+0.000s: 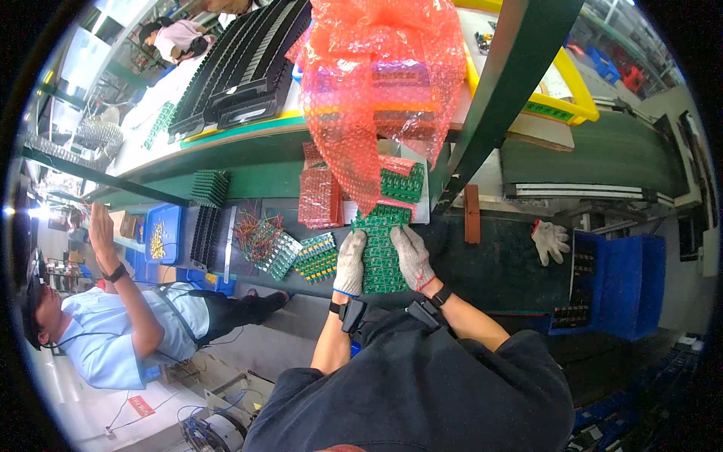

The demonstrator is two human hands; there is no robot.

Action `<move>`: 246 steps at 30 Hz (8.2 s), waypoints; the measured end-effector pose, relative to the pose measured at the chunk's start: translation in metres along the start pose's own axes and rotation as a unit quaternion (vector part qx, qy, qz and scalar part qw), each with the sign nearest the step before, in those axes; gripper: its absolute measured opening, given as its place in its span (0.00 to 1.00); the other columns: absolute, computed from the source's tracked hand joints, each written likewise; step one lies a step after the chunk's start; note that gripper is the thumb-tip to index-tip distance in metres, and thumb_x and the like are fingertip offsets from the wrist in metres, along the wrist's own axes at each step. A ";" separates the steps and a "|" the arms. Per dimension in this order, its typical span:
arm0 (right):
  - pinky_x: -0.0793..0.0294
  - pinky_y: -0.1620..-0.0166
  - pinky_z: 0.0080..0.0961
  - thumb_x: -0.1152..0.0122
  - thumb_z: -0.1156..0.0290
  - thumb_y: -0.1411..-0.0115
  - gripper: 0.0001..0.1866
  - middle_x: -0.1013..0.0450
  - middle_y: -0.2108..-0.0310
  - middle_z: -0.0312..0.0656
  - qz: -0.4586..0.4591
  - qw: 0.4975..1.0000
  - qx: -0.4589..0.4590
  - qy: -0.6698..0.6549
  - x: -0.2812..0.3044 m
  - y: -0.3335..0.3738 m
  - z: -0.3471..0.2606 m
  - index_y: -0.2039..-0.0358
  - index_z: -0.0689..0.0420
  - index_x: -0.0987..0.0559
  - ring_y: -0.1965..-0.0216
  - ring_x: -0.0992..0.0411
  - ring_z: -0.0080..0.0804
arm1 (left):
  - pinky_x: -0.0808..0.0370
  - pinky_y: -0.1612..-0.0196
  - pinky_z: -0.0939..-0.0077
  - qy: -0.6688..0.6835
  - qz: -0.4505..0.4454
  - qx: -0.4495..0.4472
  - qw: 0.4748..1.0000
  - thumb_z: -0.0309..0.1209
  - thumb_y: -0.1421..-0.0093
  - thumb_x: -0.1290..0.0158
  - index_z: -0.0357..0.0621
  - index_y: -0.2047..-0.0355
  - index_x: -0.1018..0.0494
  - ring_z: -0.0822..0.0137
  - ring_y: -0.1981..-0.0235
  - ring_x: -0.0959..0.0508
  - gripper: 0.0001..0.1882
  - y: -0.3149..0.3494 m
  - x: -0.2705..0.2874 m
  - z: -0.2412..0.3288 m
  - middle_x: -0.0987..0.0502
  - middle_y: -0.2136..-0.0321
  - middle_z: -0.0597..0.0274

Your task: The person picks up green circuit boards from the table, aligns them into stacks, and organizes them before placing the boards into a black tray.

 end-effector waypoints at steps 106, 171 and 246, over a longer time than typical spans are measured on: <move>0.36 0.62 0.19 0.50 0.61 0.31 0.16 0.33 0.72 0.30 -0.031 0.990 0.095 0.097 -0.005 0.006 -0.033 0.63 0.62 0.25 0.68 0.38 0.17 | 0.38 0.37 0.65 -0.199 -0.040 -0.145 0.968 0.35 0.29 0.63 0.37 0.45 0.31 0.53 0.41 0.32 0.20 0.004 0.007 -0.034 0.30 0.44 0.48; 0.35 0.60 0.19 0.54 0.55 0.30 0.21 0.32 0.69 0.28 -0.082 0.972 0.061 0.209 -0.002 0.004 -0.016 0.60 0.62 0.24 0.65 0.38 0.16 | 0.34 0.68 0.79 0.071 -0.002 0.077 0.994 0.43 0.33 0.51 0.37 0.65 0.25 0.79 0.72 0.35 0.18 0.017 -0.002 0.006 0.29 0.74 0.71; 0.31 0.47 0.18 0.47 0.65 0.32 0.19 0.26 0.55 0.35 -0.016 0.995 -0.057 -0.076 -0.010 0.006 -0.025 0.48 0.66 0.27 0.53 0.29 0.20 | 0.33 0.42 0.73 0.127 -0.013 0.081 0.988 0.35 0.33 0.51 0.32 0.46 0.30 0.64 0.47 0.27 0.21 0.003 -0.002 0.009 0.26 0.48 0.53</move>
Point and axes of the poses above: each hand's wrist, its own y-axis away from the middle knuckle, its own x-axis out of the back of the hand, z = x × y, the point moved 3 cm from there along -y, towards the middle knuckle
